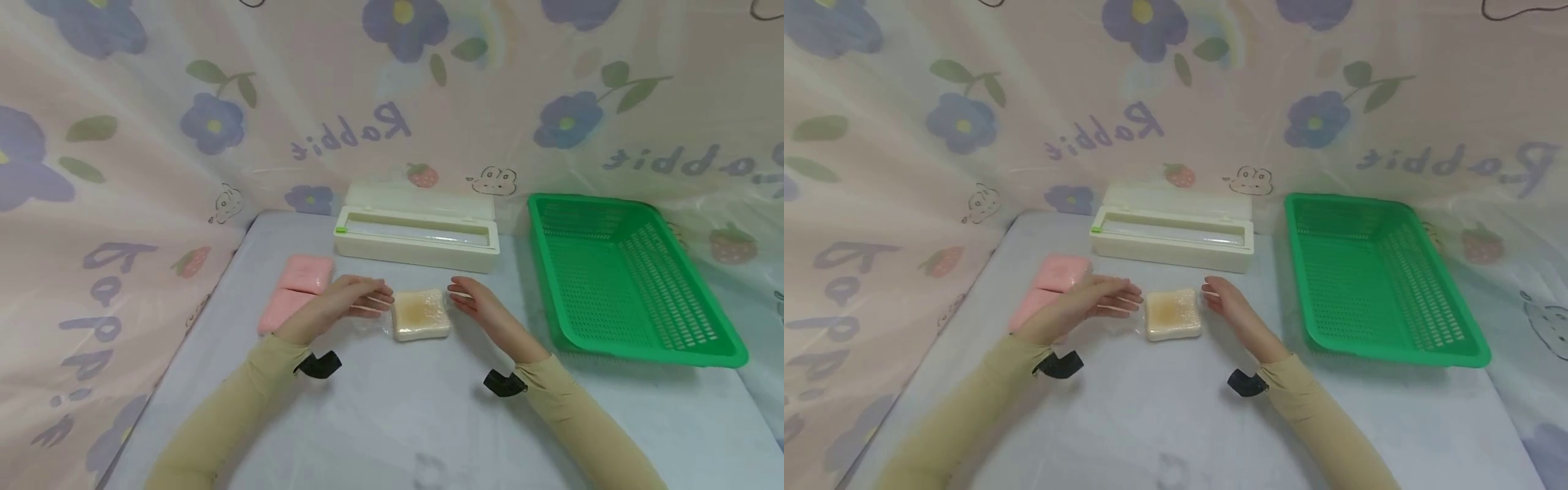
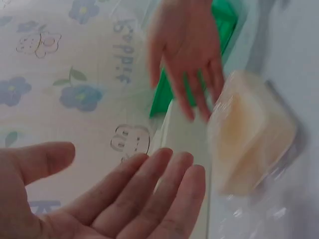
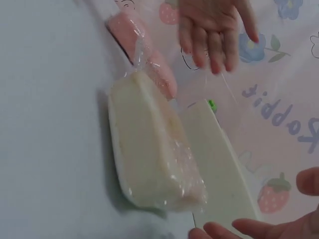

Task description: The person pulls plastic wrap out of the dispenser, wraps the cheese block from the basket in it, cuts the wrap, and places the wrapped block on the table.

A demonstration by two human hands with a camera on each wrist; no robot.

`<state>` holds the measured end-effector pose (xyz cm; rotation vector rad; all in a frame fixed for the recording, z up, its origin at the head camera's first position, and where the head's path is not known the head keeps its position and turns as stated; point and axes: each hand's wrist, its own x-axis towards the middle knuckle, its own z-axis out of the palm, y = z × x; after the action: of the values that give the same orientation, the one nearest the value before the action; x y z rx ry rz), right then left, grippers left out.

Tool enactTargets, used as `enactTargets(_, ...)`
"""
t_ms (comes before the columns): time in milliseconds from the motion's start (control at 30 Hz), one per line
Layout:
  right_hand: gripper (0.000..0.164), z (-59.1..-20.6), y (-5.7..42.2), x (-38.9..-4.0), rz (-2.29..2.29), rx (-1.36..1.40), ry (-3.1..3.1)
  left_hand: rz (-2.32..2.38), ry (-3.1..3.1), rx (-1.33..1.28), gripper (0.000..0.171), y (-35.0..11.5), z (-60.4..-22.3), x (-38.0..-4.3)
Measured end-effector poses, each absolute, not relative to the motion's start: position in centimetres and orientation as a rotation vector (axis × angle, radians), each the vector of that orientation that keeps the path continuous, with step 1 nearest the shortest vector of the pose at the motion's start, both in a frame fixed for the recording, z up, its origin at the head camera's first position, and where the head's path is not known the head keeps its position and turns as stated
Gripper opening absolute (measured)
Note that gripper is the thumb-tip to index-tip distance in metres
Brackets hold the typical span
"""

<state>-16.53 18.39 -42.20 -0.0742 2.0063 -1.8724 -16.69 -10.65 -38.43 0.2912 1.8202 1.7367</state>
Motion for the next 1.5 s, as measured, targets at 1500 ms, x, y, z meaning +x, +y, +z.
enactTargets(1500, 0.095, -42.2, 15.7, -12.0, 0.020, -1.890, 2.595, 1.731, 1.720, 0.049, 0.037, -8.9, -44.2, -19.1)
